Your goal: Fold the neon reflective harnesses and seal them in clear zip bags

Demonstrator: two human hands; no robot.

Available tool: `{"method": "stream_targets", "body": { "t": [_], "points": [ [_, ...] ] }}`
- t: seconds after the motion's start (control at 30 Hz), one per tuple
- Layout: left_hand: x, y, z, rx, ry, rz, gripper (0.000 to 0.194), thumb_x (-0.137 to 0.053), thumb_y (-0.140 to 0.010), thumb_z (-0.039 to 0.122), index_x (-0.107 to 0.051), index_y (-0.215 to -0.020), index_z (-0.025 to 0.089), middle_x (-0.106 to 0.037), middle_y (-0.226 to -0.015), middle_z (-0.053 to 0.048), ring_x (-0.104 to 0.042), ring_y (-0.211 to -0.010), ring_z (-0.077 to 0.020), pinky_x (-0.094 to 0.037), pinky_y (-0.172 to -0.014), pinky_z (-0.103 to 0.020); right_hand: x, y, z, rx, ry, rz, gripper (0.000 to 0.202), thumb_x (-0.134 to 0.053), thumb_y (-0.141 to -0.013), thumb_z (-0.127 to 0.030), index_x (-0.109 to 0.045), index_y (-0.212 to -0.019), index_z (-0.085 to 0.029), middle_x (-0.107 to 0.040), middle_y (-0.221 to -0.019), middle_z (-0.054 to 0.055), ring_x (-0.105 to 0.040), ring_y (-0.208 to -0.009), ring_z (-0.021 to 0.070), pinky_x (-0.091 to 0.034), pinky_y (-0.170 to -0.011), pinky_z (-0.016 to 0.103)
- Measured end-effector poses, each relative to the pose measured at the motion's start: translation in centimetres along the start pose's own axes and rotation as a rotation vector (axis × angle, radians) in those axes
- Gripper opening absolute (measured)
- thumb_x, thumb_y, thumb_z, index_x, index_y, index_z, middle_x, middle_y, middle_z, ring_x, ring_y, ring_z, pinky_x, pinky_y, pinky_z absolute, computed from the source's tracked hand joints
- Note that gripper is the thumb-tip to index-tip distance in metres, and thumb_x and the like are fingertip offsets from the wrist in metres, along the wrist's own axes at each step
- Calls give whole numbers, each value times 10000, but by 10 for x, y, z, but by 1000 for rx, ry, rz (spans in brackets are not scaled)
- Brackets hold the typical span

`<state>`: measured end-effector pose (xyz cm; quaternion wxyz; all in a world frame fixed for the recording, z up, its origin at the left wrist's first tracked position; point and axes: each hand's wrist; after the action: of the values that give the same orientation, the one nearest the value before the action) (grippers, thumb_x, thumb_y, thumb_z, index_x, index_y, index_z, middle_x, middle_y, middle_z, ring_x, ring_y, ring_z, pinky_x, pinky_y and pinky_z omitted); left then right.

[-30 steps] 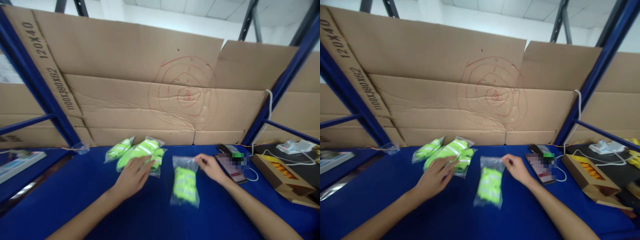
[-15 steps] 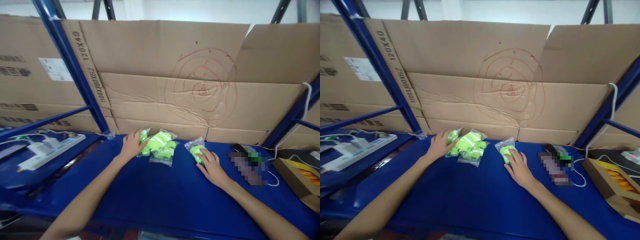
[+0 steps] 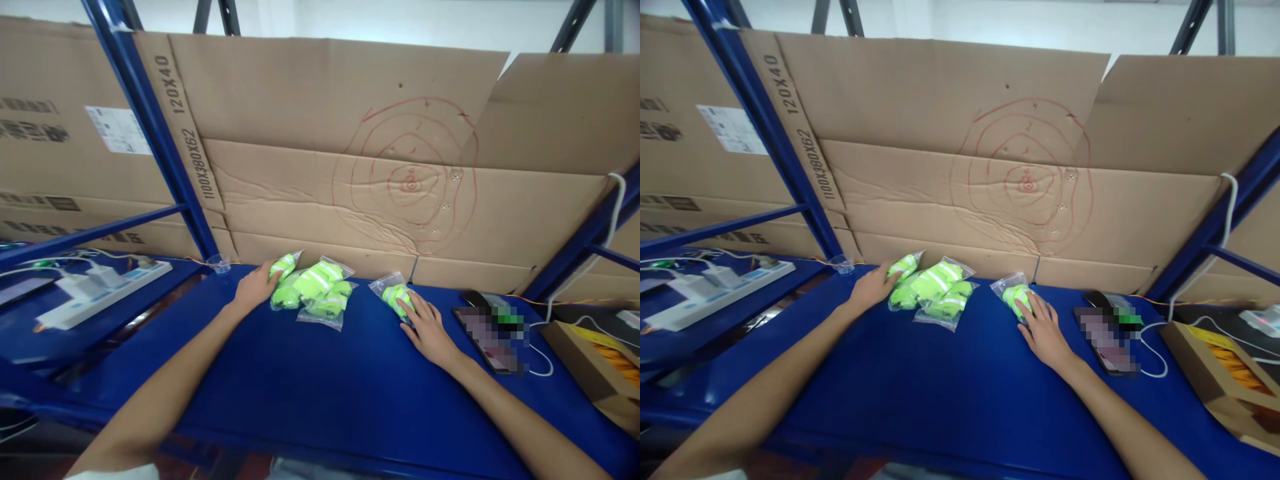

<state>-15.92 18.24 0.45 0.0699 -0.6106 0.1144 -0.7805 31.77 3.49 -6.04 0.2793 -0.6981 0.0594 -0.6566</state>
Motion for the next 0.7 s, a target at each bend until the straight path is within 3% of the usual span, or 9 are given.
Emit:
{"method": "stream_targets", "body": {
  "t": [0.7],
  "points": [
    [-6,3,7,-38,-22,0,625,-325,-1049,553,-466,-1509,154,-651,-1358,-223,-681,-1204,-378,-538,-964,-434,10,-1,-2,37,19,-32,543,-437,-1070,-340,-419,-1606,-255,-330,-1701,186,-344,-1568,347,-369,-1201,592]
  ]
}}
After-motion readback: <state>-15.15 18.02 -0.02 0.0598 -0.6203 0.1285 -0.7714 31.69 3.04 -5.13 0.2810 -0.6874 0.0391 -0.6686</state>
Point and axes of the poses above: each hand's wrist, its own y-axis away from the middle knuckle, its own x-axis out of the back of the hand, z = x × y
